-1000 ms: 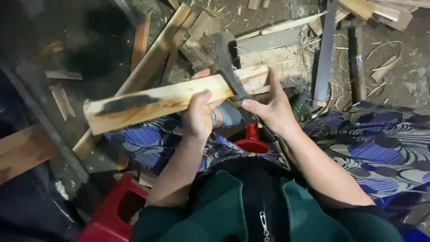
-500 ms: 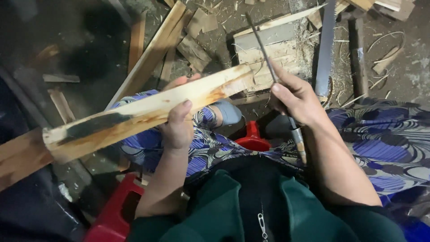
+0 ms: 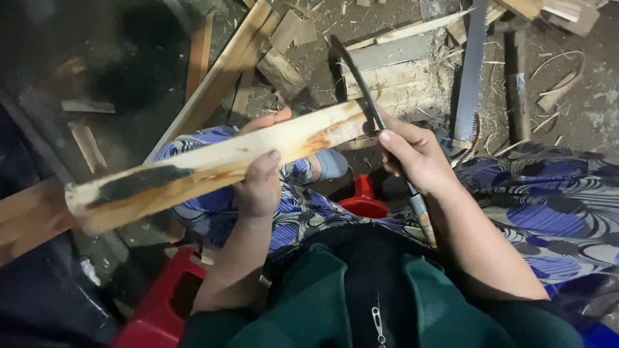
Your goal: Shaping a piece of wood by shaving it with a curved blade in a workshop environment.
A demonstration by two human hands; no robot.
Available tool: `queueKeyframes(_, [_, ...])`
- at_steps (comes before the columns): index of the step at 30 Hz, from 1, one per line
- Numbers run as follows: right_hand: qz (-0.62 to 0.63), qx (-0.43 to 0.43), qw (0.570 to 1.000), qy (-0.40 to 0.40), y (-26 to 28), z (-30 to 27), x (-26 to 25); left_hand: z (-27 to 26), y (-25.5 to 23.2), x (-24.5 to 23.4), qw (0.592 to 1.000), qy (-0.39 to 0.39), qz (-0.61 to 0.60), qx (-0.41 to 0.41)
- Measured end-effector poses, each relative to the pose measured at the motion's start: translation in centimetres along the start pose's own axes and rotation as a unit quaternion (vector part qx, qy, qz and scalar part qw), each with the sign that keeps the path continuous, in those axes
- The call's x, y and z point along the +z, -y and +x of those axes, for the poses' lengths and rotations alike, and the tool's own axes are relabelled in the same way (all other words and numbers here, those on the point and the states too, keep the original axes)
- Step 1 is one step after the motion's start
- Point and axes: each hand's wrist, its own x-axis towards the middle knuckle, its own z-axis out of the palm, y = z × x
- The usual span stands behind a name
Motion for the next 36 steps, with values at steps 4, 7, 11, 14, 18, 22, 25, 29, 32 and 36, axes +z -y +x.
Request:
queueKeyframes(4, [-0.162,-0.014,0.986,-0.033,0.9,0.2,0.9,-0.3,0.4,0.6,0.995,0.009,0.089,0.034])
queueKeyframes(7, [-0.271,-0.027,0.961,-0.048,-0.1,0.2,1.1,-0.8,0.8,1.3,0.993,0.024,0.112,0.032])
queueKeyframes(11, [-0.429,-0.037,0.901,-0.045,-1.3,0.4,0.7,-1.6,2.6,2.5,0.984,0.028,0.141,0.107])
queueKeyframes(14, [-0.479,-0.027,0.876,-0.046,-2.7,0.6,-0.1,-1.9,5.5,3.4,0.977,0.004,0.092,0.194])
queueKeyframes(18, [-0.462,-0.016,0.886,-0.029,-1.5,0.8,0.9,-2.0,4.6,4.5,0.965,-0.029,0.138,0.222])
queueKeyframes(22, [-0.487,0.018,0.873,-0.007,-1.2,0.9,1.0,-1.9,1.9,5.0,0.931,-0.001,0.323,0.17])
queueKeyframes(25, [-0.489,0.02,0.872,0.01,-1.7,0.9,0.5,-1.7,2.5,4.8,0.922,-0.007,0.366,0.127])
queueKeyframes(29, [-0.449,0.008,0.893,0.02,-0.4,1.1,1.4,-1.5,4.8,3.9,0.932,-0.016,0.338,0.131])
queueKeyframes(32, [-0.427,0.014,0.903,0.035,0.4,0.7,0.8,-1.0,4.6,3.8,0.943,-0.014,0.31,0.117])
queueKeyframes(36, [-0.378,0.024,0.924,0.054,3.0,0.3,2.0,-0.3,5.0,2.8,0.922,-0.008,0.363,0.138])
